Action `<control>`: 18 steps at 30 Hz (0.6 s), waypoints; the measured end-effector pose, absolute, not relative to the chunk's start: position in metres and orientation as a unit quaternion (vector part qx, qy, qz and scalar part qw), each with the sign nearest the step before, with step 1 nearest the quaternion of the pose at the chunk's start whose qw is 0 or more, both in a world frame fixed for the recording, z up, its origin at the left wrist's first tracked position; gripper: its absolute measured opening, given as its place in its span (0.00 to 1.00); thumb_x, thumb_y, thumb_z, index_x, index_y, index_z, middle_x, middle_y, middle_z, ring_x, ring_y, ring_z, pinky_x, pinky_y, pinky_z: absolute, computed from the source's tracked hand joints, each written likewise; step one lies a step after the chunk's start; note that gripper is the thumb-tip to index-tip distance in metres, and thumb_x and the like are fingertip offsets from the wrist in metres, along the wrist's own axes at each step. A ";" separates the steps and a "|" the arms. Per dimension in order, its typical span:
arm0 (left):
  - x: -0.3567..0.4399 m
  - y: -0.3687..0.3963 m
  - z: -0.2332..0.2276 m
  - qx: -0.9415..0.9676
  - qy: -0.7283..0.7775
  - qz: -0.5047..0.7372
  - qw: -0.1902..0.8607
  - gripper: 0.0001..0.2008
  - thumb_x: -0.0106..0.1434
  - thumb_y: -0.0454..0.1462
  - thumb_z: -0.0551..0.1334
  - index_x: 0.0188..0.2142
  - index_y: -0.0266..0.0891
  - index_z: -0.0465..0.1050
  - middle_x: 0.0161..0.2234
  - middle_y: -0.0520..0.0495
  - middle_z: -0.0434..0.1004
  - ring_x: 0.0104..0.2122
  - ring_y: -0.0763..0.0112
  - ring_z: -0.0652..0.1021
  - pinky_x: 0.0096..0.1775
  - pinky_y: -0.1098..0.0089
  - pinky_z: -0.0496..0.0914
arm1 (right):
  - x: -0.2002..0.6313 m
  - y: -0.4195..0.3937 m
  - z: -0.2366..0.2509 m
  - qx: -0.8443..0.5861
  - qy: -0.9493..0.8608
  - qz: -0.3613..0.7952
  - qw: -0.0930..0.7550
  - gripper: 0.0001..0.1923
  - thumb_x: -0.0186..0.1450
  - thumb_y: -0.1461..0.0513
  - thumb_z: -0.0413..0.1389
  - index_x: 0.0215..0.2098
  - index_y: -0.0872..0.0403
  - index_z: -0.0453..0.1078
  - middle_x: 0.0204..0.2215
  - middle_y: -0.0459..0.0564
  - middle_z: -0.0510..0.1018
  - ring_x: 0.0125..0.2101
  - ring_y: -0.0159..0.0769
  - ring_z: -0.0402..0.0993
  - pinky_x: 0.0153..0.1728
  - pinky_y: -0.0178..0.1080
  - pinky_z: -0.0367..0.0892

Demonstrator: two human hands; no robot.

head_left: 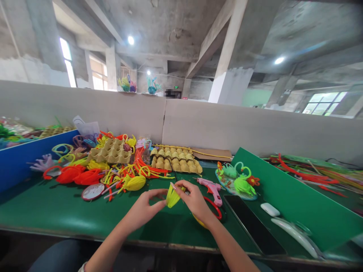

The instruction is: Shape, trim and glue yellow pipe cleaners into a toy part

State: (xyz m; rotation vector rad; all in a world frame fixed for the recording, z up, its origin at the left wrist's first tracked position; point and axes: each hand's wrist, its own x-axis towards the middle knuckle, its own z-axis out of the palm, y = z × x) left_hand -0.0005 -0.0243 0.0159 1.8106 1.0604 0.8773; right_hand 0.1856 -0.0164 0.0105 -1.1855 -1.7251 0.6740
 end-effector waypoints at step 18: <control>0.008 -0.010 -0.004 0.639 0.380 0.417 0.523 0.21 0.54 0.49 0.61 0.37 0.33 0.77 0.32 0.42 0.81 0.34 0.60 0.77 0.36 0.68 0.68 | 0.231 -0.020 0.015 -0.678 -0.708 0.047 0.189 0.11 0.57 0.55 0.54 0.24 0.52 0.61 0.27 0.49 0.72 0.32 0.38 0.68 0.32 0.36 0.59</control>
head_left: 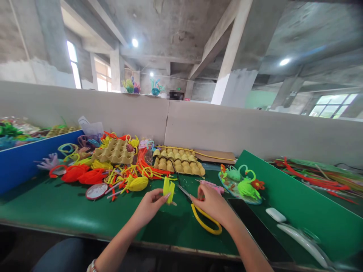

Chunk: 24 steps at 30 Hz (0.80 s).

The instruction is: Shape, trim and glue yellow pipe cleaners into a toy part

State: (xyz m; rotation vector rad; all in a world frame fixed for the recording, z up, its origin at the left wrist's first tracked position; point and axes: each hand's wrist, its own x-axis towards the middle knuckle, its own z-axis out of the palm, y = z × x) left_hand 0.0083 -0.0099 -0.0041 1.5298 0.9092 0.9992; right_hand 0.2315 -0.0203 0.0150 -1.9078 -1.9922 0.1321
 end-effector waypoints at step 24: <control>0.007 -0.008 0.000 0.481 0.377 0.438 0.659 0.17 0.52 0.46 0.63 0.35 0.35 0.75 0.34 0.45 0.80 0.35 0.66 0.78 0.43 0.66 0.69 | 0.240 -0.025 -0.003 -0.727 -0.678 -0.019 0.107 0.08 0.47 0.67 0.54 0.27 0.54 0.63 0.38 0.58 0.72 0.36 0.45 0.73 0.31 0.40 0.65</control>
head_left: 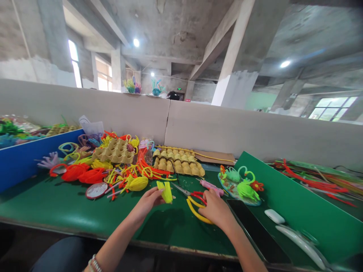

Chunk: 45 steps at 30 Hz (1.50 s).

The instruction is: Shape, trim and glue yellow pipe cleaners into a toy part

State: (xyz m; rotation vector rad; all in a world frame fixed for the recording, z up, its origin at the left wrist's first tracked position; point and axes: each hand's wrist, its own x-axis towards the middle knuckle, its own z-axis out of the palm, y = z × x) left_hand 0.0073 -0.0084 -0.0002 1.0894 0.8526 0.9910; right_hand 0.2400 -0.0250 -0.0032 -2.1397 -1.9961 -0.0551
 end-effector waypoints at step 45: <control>-0.003 0.000 0.000 0.577 0.403 0.524 0.480 0.17 0.51 0.46 0.63 0.35 0.36 0.77 0.35 0.45 0.81 0.41 0.56 0.77 0.46 0.59 0.70 | 0.173 -0.039 -0.037 -0.585 -0.725 -0.051 0.360 0.18 0.58 0.55 0.55 0.43 0.54 0.58 0.40 0.56 0.69 0.44 0.49 0.68 0.41 0.48 0.68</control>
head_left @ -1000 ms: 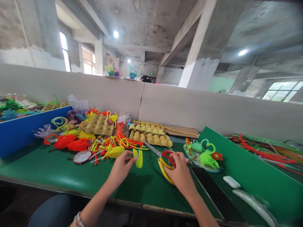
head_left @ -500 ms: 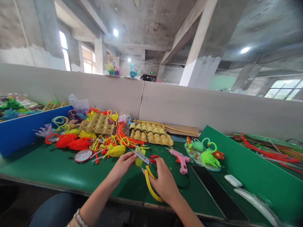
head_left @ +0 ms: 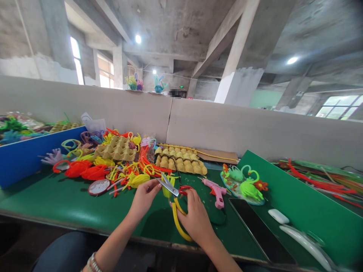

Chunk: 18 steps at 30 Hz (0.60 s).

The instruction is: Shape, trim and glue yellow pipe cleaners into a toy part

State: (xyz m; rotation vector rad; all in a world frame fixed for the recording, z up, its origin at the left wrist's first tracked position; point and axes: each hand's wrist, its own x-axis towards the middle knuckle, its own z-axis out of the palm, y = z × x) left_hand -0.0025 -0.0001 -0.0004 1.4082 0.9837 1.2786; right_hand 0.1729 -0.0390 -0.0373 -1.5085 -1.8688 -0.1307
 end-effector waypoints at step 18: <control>0.001 0.000 -0.007 0.538 0.404 0.574 0.466 0.13 0.48 0.40 0.65 0.33 0.36 0.71 0.33 0.45 0.79 0.35 0.61 0.79 0.38 0.64 0.73 | 0.175 -0.039 -0.036 -0.584 -0.735 -0.057 0.339 0.18 0.58 0.57 0.55 0.43 0.54 0.57 0.40 0.56 0.68 0.43 0.47 0.68 0.40 0.48 0.68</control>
